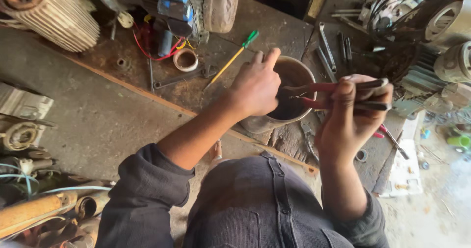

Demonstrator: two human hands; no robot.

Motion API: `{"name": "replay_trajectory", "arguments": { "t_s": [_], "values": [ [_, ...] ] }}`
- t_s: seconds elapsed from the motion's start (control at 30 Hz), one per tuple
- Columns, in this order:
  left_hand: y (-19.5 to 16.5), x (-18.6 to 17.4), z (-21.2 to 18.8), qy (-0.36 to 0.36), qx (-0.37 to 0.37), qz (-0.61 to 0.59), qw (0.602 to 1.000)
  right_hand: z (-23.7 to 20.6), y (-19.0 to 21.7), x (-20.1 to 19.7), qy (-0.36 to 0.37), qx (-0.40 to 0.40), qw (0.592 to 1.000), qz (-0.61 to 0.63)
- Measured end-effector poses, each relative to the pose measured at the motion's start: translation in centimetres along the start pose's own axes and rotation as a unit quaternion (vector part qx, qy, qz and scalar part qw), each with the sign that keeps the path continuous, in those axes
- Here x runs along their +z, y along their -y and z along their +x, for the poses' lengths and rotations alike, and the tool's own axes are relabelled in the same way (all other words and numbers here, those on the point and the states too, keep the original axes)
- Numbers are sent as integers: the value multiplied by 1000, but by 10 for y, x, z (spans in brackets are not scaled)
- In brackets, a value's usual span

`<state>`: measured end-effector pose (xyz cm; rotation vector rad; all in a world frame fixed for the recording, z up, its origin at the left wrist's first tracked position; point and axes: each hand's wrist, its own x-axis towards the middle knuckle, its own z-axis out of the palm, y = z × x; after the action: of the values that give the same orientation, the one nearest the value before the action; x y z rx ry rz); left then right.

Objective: The person uses pliers to pull, cut, and separate copper wire from a cylindrical container. They repeatedly reach into the container, extract wire segments, and place them back or aside while working at a cluttered workbench.

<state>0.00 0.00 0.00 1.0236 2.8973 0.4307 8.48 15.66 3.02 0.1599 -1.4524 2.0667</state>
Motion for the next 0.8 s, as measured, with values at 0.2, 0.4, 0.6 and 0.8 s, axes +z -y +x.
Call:
{"name": "replay_trajectory", "arguments": {
  "t_s": [0.2, 0.4, 0.6, 0.8],
  "values": [
    [11, 3, -2, -45, 34, -35, 998, 34, -15, -3, 6, 37, 999, -29],
    [12, 0, -3, -63, 37, -73, 995, 53, -1, -3, 76, 211, 966, 126],
    [6, -4, -11, -95, -5, -93, 991, 47, 27, -12, 153, 173, 971, 66],
    [-3, 2, -13, -141, -52, -96, 984, 29, 79, -50, 195, -57, 971, -124]
  ]
}}
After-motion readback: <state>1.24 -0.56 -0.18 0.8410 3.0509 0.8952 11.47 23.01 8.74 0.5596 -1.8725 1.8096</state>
